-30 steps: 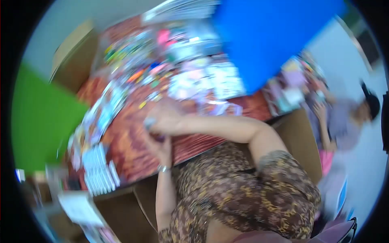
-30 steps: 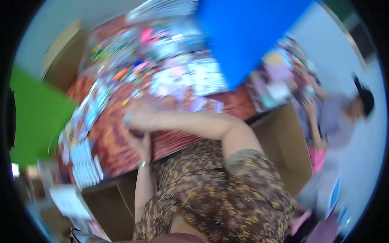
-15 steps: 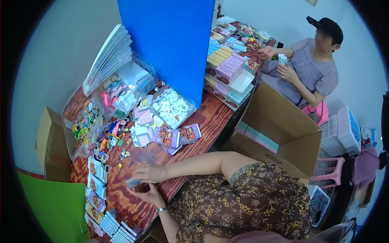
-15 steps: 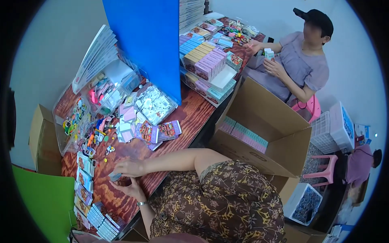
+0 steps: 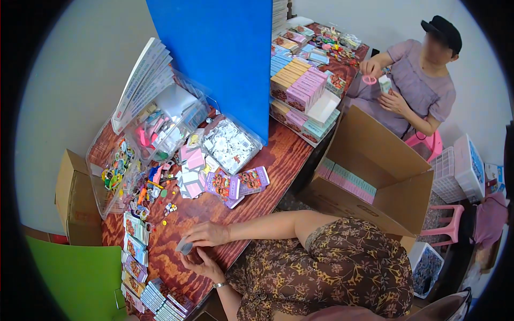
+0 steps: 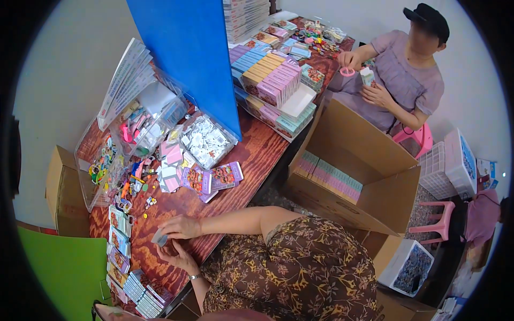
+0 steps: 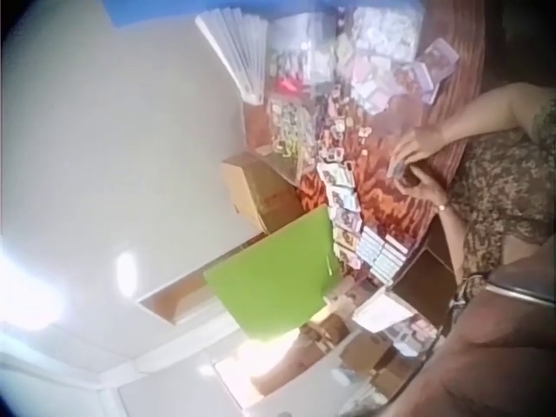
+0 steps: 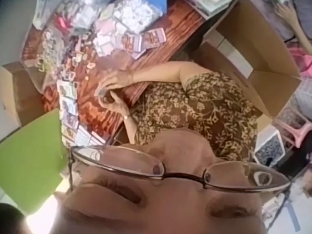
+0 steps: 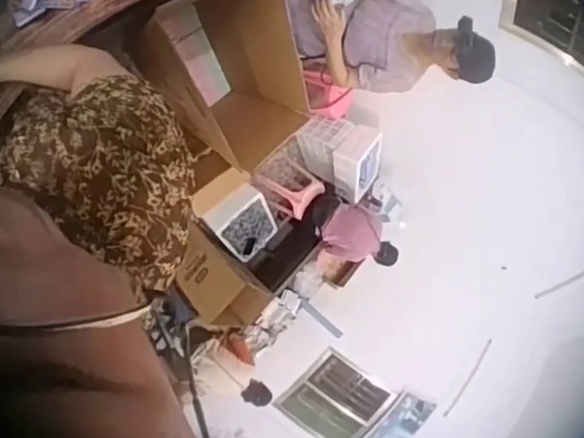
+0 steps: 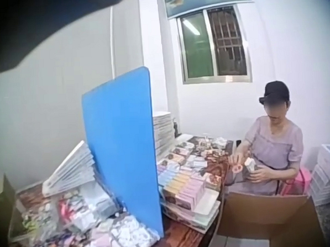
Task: The recorder is packaging small toy cards or packets into stacks at a workbench.
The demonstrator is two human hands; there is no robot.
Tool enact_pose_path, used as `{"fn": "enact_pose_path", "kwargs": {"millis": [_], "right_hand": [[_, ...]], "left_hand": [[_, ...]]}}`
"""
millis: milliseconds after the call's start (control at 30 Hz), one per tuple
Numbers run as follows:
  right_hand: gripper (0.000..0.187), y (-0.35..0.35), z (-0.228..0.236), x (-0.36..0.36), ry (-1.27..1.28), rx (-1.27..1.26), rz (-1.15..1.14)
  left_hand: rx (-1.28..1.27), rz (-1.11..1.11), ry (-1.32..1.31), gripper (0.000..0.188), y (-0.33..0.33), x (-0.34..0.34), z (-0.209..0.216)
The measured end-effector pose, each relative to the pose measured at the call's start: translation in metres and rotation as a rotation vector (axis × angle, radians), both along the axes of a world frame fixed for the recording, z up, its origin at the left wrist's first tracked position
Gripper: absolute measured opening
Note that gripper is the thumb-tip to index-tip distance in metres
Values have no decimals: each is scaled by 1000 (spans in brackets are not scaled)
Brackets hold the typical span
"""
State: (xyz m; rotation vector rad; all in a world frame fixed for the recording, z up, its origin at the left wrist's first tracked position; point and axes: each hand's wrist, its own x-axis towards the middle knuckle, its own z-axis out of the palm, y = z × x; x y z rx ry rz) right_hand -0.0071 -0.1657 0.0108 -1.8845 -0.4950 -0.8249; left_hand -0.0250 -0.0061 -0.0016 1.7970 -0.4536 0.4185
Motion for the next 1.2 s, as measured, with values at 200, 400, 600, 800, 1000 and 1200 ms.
{"fn": "enact_pose_path", "kwargs": {"millis": [200, 400, 600, 800, 1000, 1200], "right_hand": [[17, -6, 0, 9, 45, 60, 166], [14, -20, 4, 21, 135, 19, 401], [14, -34, 15, 27, 197, 47, 520], [14, -27, 44, 30, 339, -325, 506], [20, -17, 55, 49, 331, -547, 449], [29, -35, 72, 38, 352, -412, 436]], "left_hand": [[33, -15, 31, 36, 41, 19, -13], [152, -172, 181, 16, 63, 31, 22], [185, -304, 199, 11, 65, 37, 41], [153, -321, 245, 13, 80, 38, 45], [291, -238, 222, 11, 54, 30, 72], [164, -201, 138, 13, 44, 36, 47]]}}
